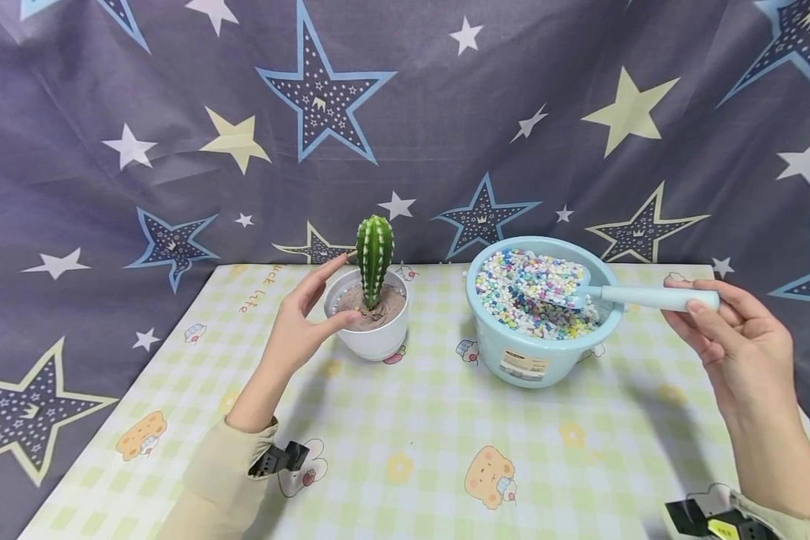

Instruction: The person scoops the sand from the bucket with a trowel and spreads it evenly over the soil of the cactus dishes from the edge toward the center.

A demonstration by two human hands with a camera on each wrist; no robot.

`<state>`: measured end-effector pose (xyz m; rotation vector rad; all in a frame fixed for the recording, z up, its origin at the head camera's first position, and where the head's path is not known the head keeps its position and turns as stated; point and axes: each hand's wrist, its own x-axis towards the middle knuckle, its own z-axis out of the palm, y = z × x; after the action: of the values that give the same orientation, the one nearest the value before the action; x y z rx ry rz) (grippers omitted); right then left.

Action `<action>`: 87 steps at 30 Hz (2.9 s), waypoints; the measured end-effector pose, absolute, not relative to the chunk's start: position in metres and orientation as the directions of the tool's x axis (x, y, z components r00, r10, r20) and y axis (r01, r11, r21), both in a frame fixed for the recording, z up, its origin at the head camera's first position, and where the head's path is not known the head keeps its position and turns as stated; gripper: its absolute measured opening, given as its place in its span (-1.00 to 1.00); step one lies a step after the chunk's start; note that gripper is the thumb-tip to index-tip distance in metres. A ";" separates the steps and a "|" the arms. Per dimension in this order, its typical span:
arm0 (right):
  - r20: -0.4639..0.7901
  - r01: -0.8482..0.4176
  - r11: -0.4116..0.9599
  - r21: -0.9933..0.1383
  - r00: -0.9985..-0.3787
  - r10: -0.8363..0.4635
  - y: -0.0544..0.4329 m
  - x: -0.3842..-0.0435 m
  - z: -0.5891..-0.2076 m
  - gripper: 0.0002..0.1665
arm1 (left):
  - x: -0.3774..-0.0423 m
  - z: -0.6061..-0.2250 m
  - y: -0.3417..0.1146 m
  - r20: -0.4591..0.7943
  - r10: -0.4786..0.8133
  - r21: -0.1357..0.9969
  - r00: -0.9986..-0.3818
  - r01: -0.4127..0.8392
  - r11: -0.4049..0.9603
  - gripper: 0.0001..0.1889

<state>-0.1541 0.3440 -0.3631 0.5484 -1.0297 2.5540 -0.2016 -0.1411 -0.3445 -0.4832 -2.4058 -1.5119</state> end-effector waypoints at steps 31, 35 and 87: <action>0.364 -0.364 -0.702 -0.612 -0.918 0.158 0.325 -0.158 -0.341 -0.59 | -0.219 -0.399 -0.159 0.142 0.051 0.836 -0.989 0.147 0.529 0.15; 0.346 -0.338 -0.716 -0.611 -0.927 0.142 0.320 -0.160 -0.339 -0.59 | -0.219 -0.400 -0.158 0.118 0.055 0.830 -0.991 0.129 0.543 0.18; 0.171 0.022 -0.687 -0.726 -0.962 -0.212 0.255 -0.199 -0.319 -0.64 | -0.204 -0.398 -0.135 0.175 0.049 0.764 -0.983 0.167 0.623 0.16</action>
<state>-0.1993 0.2545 -0.3194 0.3981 -1.2789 2.9829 -0.2038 -0.1350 -0.3980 -0.1809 -2.7052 -1.2950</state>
